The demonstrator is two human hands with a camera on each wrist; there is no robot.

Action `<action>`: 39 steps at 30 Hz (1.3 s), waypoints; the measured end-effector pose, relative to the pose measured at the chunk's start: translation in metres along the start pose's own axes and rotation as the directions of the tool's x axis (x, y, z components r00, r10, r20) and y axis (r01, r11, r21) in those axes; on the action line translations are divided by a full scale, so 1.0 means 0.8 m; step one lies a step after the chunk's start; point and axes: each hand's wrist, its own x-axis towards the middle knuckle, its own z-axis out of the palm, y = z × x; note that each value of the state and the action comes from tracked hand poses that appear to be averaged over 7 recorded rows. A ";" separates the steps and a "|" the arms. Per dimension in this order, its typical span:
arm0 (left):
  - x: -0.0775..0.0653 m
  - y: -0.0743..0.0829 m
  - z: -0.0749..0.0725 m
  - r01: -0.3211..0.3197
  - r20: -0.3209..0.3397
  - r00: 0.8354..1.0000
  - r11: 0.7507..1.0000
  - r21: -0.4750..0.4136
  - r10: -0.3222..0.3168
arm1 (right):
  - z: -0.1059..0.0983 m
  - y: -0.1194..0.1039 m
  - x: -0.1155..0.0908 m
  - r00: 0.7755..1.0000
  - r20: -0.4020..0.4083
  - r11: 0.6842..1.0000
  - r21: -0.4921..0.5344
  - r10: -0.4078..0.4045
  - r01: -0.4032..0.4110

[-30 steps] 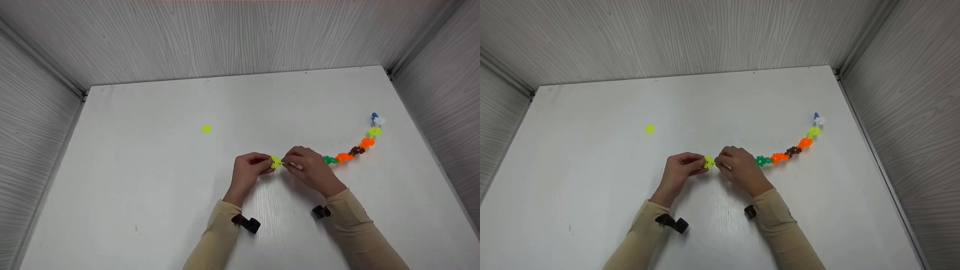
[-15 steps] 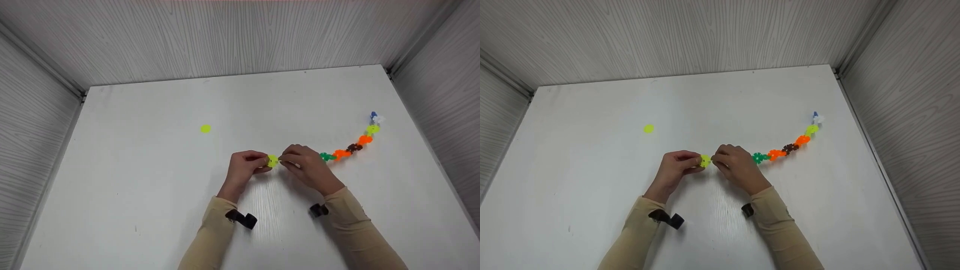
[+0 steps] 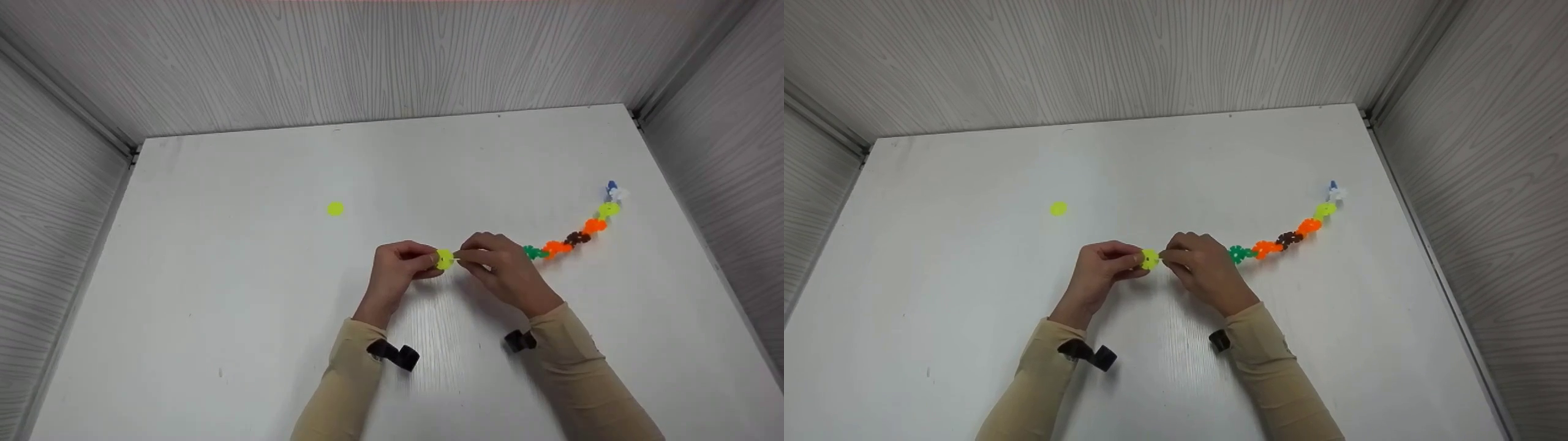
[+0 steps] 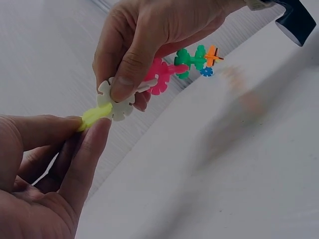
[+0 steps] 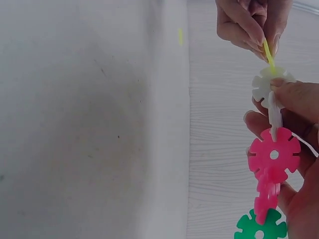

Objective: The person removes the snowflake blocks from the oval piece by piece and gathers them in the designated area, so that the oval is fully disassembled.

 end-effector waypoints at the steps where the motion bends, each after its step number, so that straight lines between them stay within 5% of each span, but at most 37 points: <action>1: 0.000 0.000 0.000 -0.003 0.002 1.000 1.000 -0.006 0.003 | 0.000 0.000 0.000 1.000 0.001 1.000 -0.004 -0.002 0.002; 11: 0.004 -0.004 -0.006 -0.003 -0.005 1.000 0.999 -0.034 0.003 | 0.001 -0.001 0.003 1.000 0.023 1.000 -0.022 0.006 -0.006; 19: 0.009 0.003 -0.020 -0.110 -0.152 0.983 0.994 -0.014 0.107 | -0.006 0.007 -0.010 0.997 0.029 0.997 -0.040 0.066 -0.065; 23: 0.024 0.012 -0.036 -0.095 -0.268 0.958 0.995 0.040 0.102 | -0.006 0.007 -0.013 0.992 0.050 0.993 -0.020 0.118 -0.117; 31: 0.073 0.028 -0.082 -0.031 -0.467 0.882 0.995 0.095 0.072 | -0.006 0.005 -0.013 0.985 0.055 0.986 0.007 0.165 -0.165; 39: 0.107 0.032 -0.097 0.150 -0.547 0.837 0.959 0.239 0.005 | -0.010 0.003 -0.011 0.978 0.076 0.979 0.047 0.197 -0.200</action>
